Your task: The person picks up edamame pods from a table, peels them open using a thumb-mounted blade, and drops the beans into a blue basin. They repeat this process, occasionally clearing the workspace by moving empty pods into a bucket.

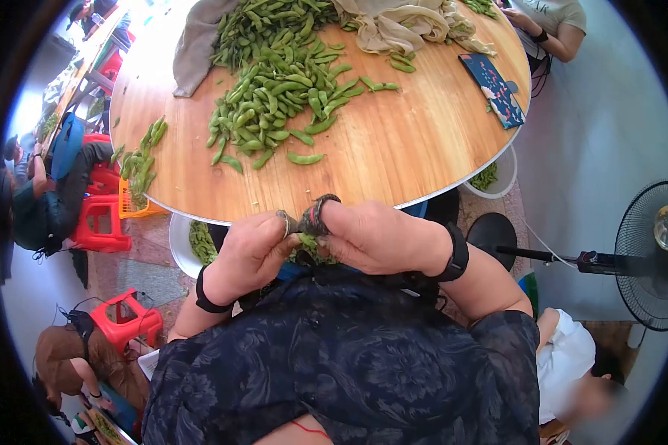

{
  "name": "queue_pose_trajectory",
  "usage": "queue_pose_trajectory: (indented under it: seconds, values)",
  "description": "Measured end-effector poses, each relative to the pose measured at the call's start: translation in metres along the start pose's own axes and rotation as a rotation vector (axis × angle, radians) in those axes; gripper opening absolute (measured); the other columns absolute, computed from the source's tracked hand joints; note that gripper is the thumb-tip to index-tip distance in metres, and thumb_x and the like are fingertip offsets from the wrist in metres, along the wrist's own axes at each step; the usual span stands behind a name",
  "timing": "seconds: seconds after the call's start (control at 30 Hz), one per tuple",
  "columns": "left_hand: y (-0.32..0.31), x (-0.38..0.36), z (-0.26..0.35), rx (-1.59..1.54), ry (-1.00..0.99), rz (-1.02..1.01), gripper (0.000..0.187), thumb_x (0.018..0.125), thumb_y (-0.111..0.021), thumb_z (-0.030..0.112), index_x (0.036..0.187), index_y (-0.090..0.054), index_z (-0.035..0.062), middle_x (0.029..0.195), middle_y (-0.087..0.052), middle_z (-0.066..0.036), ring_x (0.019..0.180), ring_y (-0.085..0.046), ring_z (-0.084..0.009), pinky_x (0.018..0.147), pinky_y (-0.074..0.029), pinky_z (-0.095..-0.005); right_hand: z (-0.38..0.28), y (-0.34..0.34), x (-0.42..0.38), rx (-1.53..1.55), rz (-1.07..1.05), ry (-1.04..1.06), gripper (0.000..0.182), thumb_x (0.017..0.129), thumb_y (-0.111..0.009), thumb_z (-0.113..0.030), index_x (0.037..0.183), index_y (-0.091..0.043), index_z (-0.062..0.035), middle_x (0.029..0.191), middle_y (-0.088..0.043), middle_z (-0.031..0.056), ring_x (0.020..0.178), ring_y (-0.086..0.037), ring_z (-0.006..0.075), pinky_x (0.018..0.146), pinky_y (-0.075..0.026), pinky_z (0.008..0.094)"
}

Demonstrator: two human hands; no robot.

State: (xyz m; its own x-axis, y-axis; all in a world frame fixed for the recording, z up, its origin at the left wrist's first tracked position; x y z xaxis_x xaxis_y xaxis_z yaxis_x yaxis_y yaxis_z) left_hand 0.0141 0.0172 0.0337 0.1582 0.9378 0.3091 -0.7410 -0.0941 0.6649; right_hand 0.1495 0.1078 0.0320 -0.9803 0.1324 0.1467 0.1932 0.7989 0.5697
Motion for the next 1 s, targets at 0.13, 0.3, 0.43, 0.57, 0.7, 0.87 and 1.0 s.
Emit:
queue_pose_trajectory:
  seconds: [0.13,0.3,0.43,0.57,0.7,0.87,1.0]
  values:
    - [0.003,0.000,0.005,0.117,-0.072,0.044,0.020,0.075,-0.067,0.006,0.075,-0.047,0.0045,0.068,-0.048,-0.009,0.062,-0.053,-0.0289,0.053,-0.043,-0.0389,0.003,-0.003,0.003,0.636,-0.201,-0.428,0.016,0.093,-0.051,-0.009,0.108,-0.045,-0.0057,0.083,-0.062,0.0064,0.048,-0.053,0.0118,0.042,-0.041,0.0256]
    - [0.002,-0.010,0.011,0.201,-0.206,0.045,0.024,0.065,-0.068,0.005,0.074,-0.046,0.0075,0.068,-0.048,-0.007,0.062,-0.053,-0.0259,0.053,-0.043,-0.0369,0.003,-0.018,0.006,1.018,-0.254,-0.495,0.018,0.094,-0.051,-0.012,0.109,-0.043,-0.0070,0.087,-0.062,0.0034,0.048,-0.048,0.0039,0.041,-0.037,0.0187]
    - [0.004,-0.013,0.012,0.168,-0.221,0.057,0.024,0.068,-0.069,0.006,0.074,-0.046,0.0065,0.066,-0.046,-0.008,0.059,-0.052,-0.0262,0.053,-0.043,-0.0368,-0.001,-0.017,0.016,0.601,-0.275,-0.580,0.022,0.089,-0.057,-0.013,0.102,-0.041,-0.0059,0.078,-0.062,0.0096,0.045,-0.053,0.0153,0.040,-0.040,0.0272]
    - [0.021,-0.028,0.004,0.005,-0.117,0.027,0.023,0.072,-0.073,0.010,0.074,-0.051,0.0057,0.065,-0.049,-0.008,0.057,-0.053,-0.0265,0.051,-0.043,-0.0367,-0.005,-0.024,0.017,-0.129,-0.271,-0.254,0.032,0.084,-0.062,-0.020,0.094,-0.037,-0.0026,0.059,-0.053,0.0219,0.062,-0.056,0.0447,0.053,-0.044,0.0503]
    - [0.057,-0.081,-0.027,0.133,0.212,0.197,0.015,0.071,-0.072,0.005,0.077,-0.059,0.0049,0.066,-0.055,-0.008,0.054,-0.054,-0.0222,0.048,-0.042,-0.0322,-0.003,0.003,0.023,-0.366,-0.168,-0.263,0.025,0.085,-0.060,-0.017,0.093,-0.042,-0.0020,0.064,-0.055,0.0194,0.063,-0.058,0.0401,0.054,-0.046,0.0466]
    - [0.093,-0.132,-0.047,0.477,0.467,0.469,0.032,0.073,-0.062,0.001,0.105,-0.059,-0.0003,0.084,-0.062,-0.013,0.069,-0.059,-0.0255,0.062,-0.047,-0.0321,0.006,0.025,0.058,-0.662,0.123,-0.164,0.015,0.085,-0.057,-0.011,0.094,-0.048,-0.0029,0.086,-0.056,0.0184,0.068,-0.059,0.0355,0.057,-0.048,0.0422]
    - [0.088,-0.122,-0.034,0.503,0.482,0.443,0.024,0.077,-0.062,0.001,0.101,-0.061,-0.0007,0.086,-0.063,-0.014,0.072,-0.060,-0.0256,0.065,-0.048,-0.0322,0.019,0.017,0.078,-0.858,0.081,-0.155,0.017,0.083,-0.056,-0.009,0.097,-0.048,-0.0033,0.086,-0.057,0.0172,0.061,-0.059,0.0336,0.054,-0.049,0.0413]
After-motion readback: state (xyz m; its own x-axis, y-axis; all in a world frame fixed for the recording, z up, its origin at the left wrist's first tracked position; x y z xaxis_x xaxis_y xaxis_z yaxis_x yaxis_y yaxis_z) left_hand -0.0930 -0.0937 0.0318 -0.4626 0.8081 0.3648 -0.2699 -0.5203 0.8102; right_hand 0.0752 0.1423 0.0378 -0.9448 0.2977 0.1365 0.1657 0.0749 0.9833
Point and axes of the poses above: each hand's wrist, its own x-axis towards the middle knuckle, its own y-axis out of the back of the hand, z = x × y, the point moved 5 cm from there along x, towards the middle knuckle
